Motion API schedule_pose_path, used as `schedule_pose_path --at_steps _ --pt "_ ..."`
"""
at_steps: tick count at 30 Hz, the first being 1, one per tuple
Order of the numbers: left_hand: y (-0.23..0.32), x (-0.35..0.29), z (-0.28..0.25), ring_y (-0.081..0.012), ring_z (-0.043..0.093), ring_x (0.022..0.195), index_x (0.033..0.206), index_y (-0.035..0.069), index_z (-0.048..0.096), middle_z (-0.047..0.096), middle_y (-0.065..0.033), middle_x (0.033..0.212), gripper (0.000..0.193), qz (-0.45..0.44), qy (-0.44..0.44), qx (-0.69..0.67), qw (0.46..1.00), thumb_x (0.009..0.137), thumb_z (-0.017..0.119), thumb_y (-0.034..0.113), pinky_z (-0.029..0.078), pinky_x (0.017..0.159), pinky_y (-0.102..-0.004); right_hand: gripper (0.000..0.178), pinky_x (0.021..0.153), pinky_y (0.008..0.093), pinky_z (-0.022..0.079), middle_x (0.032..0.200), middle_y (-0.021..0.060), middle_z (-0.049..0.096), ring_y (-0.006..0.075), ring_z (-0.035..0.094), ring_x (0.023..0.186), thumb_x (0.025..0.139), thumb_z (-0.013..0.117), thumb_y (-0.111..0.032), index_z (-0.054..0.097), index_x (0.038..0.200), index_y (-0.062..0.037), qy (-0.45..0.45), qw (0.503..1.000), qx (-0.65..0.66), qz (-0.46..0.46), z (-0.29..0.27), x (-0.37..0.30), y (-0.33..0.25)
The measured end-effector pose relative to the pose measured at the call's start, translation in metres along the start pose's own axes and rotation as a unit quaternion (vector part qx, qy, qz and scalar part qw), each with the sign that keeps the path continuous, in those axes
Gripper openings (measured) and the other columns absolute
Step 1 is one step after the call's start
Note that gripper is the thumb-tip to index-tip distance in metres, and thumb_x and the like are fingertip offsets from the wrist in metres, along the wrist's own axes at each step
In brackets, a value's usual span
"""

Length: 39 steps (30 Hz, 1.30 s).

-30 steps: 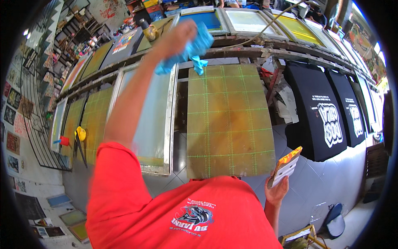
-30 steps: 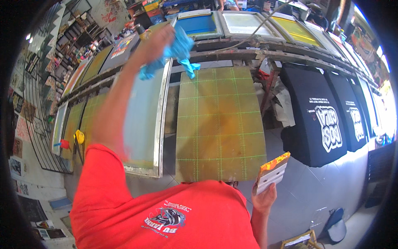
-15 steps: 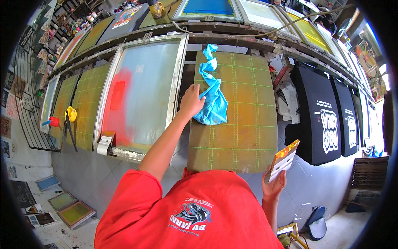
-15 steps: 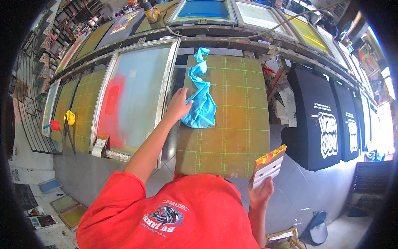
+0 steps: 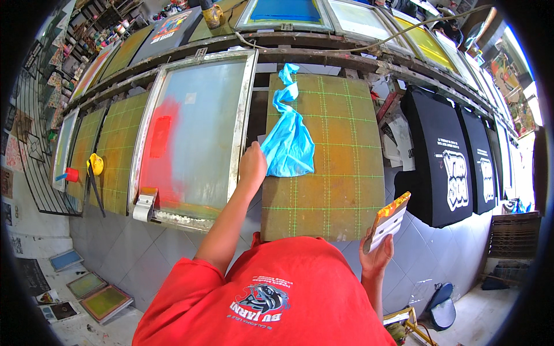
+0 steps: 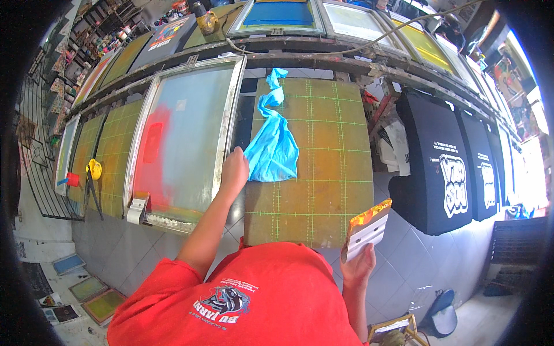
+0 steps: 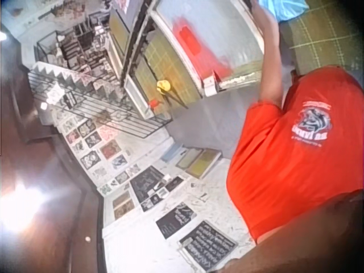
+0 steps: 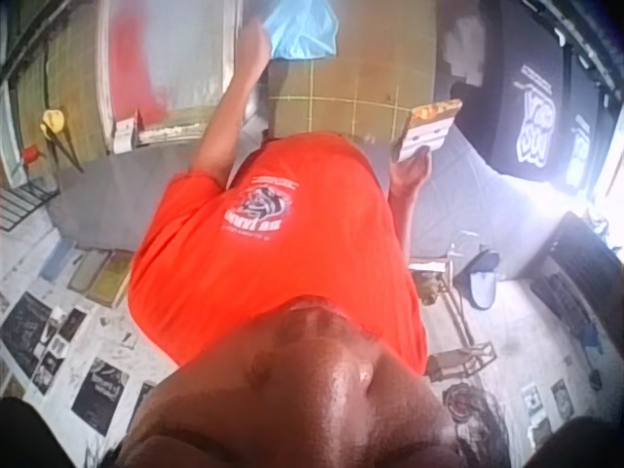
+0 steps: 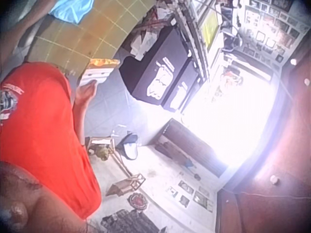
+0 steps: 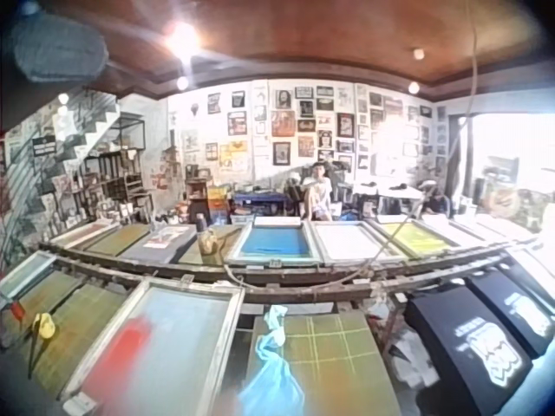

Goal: The person retrieves a container of orange ink from a shelf and places it on a table with other supplies. They then pour the ink into a small bucket and use a squeegee to spread it. Finally, they walk to a screen printing station, pick up a blue cloth, and wipe the surface of a screen.

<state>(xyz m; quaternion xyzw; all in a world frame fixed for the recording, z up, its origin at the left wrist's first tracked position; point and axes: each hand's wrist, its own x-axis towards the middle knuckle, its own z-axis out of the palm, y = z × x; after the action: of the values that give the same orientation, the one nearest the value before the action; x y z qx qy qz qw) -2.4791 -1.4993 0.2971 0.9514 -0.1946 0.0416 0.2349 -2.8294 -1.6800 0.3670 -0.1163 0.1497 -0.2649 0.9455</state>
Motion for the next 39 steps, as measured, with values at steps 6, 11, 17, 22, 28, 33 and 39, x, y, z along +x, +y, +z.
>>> schedule_pose_path --at_steps 6,11,17,22,28,33,39 --pt "0.011 -0.015 -0.013 -0.041 0.055 0.088 0.099 -0.002 0.051 0.051 -0.0245 0.1 0.02 -0.021 -0.066 0.042 0.997 0.081 0.043 0.003 0.046 0.073 -0.0488 0.05 0.091 0.0386 0.043 0.12 0.0063 0.054 0.0231 0.053 0.108 0.082 0.059 -0.024 0.042 0.127 -0.0105 0.04 0.998 -0.01 -0.037 -0.01 -0.009 -0.011" --pt "0.026 -0.024 -0.02 -0.0408 0.031 0.124 0.117 0.001 0.044 0.031 -0.0267 0.134 0.04 0.08 0.024 -0.055 0.995 0.078 0.053 0.003 0.028 0.101 -0.0444 0.053 0.097 0.0404 0.037 0.12 0.005 0.05 0.0222 0.047 0.113 0.081 0.06 -0.026 0.039 0.127 -0.0104 0.101 0.989 -0.055 -0.092 -0.007 -0.026 -0.016" --pt "0.119 -0.054 -0.04 -0.0414 0.032 0.123 0.111 0.0 0.047 0.027 -0.0228 0.137 0.036 0.218 -0.021 -0.156 0.963 0.077 0.059 0.004 0.03 0.099 -0.0462 0.055 0.098 0.0396 0.036 0.119 0.0063 0.051 0.0234 0.048 0.112 0.08 0.063 -0.025 0.039 0.126 -0.0082 0.128 0.981 0.02 -0.142 -0.028 -0.08 -0.053" --pt "0.243 -0.11 -0.016 -0.0363 0.031 0.126 0.107 0.001 0.05 0.034 -0.0214 0.134 0.034 0.357 -0.081 -0.185 0.912 0.075 0.06 0.006 0.03 0.1 -0.0422 0.049 0.086 0.037 0.042 0.114 0.0051 0.055 0.0205 0.053 0.104 0.08 0.062 -0.029 0.045 0.122 -0.0106 0.176 0.953 0.05 -0.241 -0.074 -0.129 -0.114" --pt "0.416 -0.219 0.033 -0.0346 0.045 0.115 0.103 0.004 0.054 0.044 -0.0191 0.126 0.03 0.472 -0.378 -0.288 0.743 0.076 0.062 0.016 0.037 0.095 -0.0408 0.041 0.077 0.0334 0.049 0.107 0.004 0.06 0.0183 0.058 0.096 0.082 0.061 -0.028 0.049 0.117 -0.0107 0.191 0.917 0.053 -0.347 -0.119 -0.2 -0.236" --pt "0.503 -0.288 0.061 -0.0306 0.048 0.112 0.106 0.003 0.055 0.047 -0.016 0.123 0.032 0.492 -0.588 -0.219 0.603 0.079 0.063 0.019 0.04 0.093 -0.0371 0.036 0.08 0.0333 0.049 0.112 0.0063 0.059 0.0188 0.059 0.096 0.087 0.056 -0.025 0.048 0.119 -0.0103 0.17 0.89 0.105 -0.409 -0.131 -0.238 -0.331" --pt "0.567 -0.287 0.125 -0.0302 0.051 0.108 0.107 0.002 0.054 0.051 -0.0147 0.118 0.031 0.539 -0.555 -0.218 0.595 0.081 0.059 0.018 0.041 0.091 -0.0365 0.038 0.078 0.0315 0.047 0.116 0.0055 0.057 0.0168 0.058 0.098 0.089 0.052 -0.025 0.046 0.124 -0.0106 0.138 0.883 0.115 -0.434 -0.174 -0.23 -0.395"
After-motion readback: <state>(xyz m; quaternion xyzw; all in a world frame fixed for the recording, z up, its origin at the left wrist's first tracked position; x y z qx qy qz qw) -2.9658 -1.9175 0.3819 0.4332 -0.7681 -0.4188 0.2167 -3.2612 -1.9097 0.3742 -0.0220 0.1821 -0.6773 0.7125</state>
